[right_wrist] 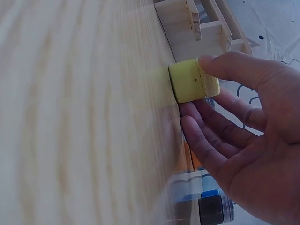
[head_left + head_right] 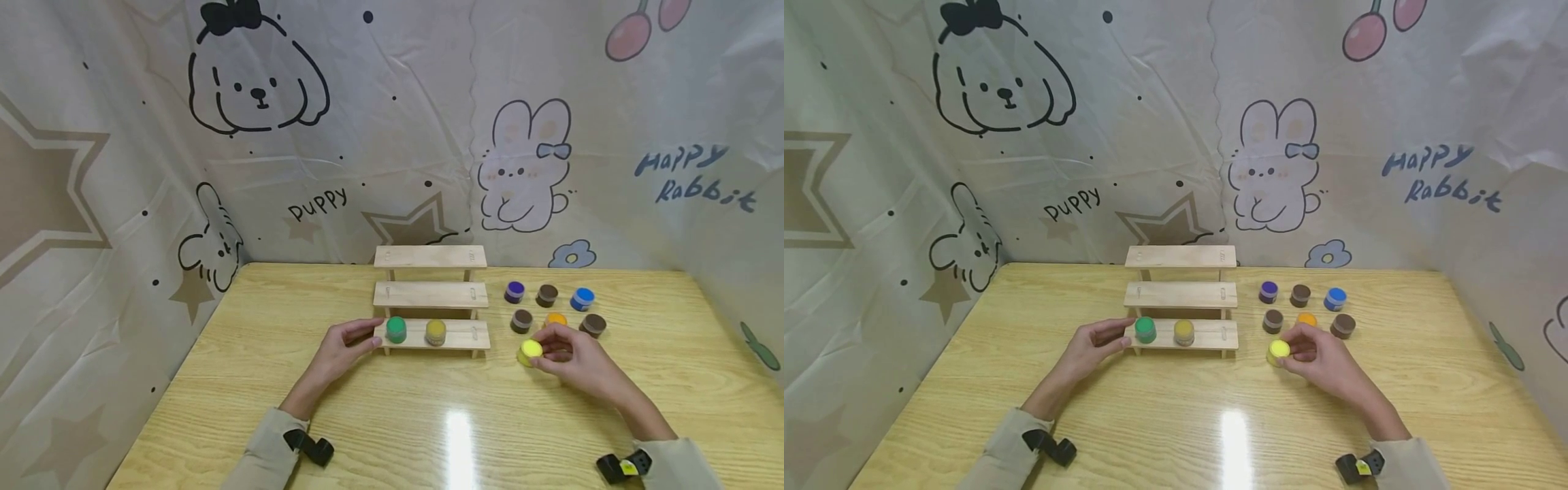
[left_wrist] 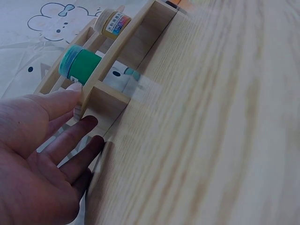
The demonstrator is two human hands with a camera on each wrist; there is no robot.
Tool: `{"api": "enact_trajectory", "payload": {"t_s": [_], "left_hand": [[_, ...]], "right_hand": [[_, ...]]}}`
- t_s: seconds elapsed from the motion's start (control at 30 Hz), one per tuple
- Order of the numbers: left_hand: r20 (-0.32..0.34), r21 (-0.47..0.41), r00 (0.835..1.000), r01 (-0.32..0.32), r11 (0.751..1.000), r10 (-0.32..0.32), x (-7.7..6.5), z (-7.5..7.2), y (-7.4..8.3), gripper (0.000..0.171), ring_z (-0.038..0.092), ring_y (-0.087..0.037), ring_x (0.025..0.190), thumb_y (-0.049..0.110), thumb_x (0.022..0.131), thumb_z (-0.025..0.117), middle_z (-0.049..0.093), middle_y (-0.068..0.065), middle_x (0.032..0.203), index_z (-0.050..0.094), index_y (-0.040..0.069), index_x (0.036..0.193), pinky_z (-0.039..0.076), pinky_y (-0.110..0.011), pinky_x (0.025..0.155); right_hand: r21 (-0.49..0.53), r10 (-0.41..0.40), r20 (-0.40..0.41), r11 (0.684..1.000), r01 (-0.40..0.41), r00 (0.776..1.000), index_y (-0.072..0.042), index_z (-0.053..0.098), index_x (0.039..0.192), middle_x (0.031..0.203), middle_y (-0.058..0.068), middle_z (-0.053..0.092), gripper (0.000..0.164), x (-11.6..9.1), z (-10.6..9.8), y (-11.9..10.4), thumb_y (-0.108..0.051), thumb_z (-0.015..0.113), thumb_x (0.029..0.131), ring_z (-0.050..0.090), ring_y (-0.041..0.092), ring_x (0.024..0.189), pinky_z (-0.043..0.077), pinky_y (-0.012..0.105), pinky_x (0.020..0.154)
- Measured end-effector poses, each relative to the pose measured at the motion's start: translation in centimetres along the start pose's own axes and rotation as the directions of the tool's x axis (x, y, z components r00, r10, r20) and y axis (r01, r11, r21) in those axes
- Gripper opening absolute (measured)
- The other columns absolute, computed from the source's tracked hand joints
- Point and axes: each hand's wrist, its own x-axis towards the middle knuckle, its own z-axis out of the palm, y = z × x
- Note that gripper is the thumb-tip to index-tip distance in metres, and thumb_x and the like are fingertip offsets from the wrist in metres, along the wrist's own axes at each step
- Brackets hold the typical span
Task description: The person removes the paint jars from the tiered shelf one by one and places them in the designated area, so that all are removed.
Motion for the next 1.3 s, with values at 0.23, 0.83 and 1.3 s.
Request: {"api": "enact_trajectory", "payload": {"t_s": [0.23, 0.83, 1.3], "left_hand": [[-0.003, 0.0, 1.0, -0.002, 1.0, 0.002, 0.1, 0.0, 0.2, 0.041, 0.058, -0.033, 0.13, 0.009, 0.098, 0.071, 0.064, -0.016, 0.138, 0.064, 0.0, 0.137, 0.053, -0.03, 0.099], [-0.007, 0.007, 1.0, 0.011, 1.0, -0.01, 0.1, 0.0, 0.2, 0.041, 0.057, -0.033, 0.13, 0.007, 0.098, 0.071, 0.063, -0.017, 0.139, 0.064, -0.001, 0.137, 0.051, -0.037, 0.103], [-0.01, 0.009, 1.0, 0.021, 1.0, -0.021, 0.0, 0.1, 0.0, 0.039, 0.057, -0.035, 0.131, 0.008, 0.098, 0.07, 0.062, -0.018, 0.139, 0.064, -0.001, 0.136, 0.05, -0.04, 0.105]], "right_hand": [[0.003, -0.014, 0.003, 1.0, 0.014, 1.0, 0.005, 0.064, 0.117, 0.11, 0.014, 0.066, 0.035, 0.1, -0.3, 0.1, -0.007, 0.081, 0.089, 0.067, 0.023, 0.097, 0.058, 0.023, 0.08], [-0.095, -0.169, -0.12, 0.983, 0.159, 0.978, -0.002, 0.066, 0.125, 0.12, 0.014, 0.069, 0.037, 0.3, -0.2, -2.7, -0.015, 0.079, 0.093, 0.067, 0.029, 0.111, 0.055, 0.024, 0.094], [-0.017, -0.214, -0.112, 0.977, 0.213, 0.97, -0.004, 0.067, 0.126, 0.121, 0.011, 0.069, 0.035, 2.6, 1.2, -6.4, -0.017, 0.077, 0.095, 0.067, 0.031, 0.105, 0.058, 0.032, 0.091]]}}
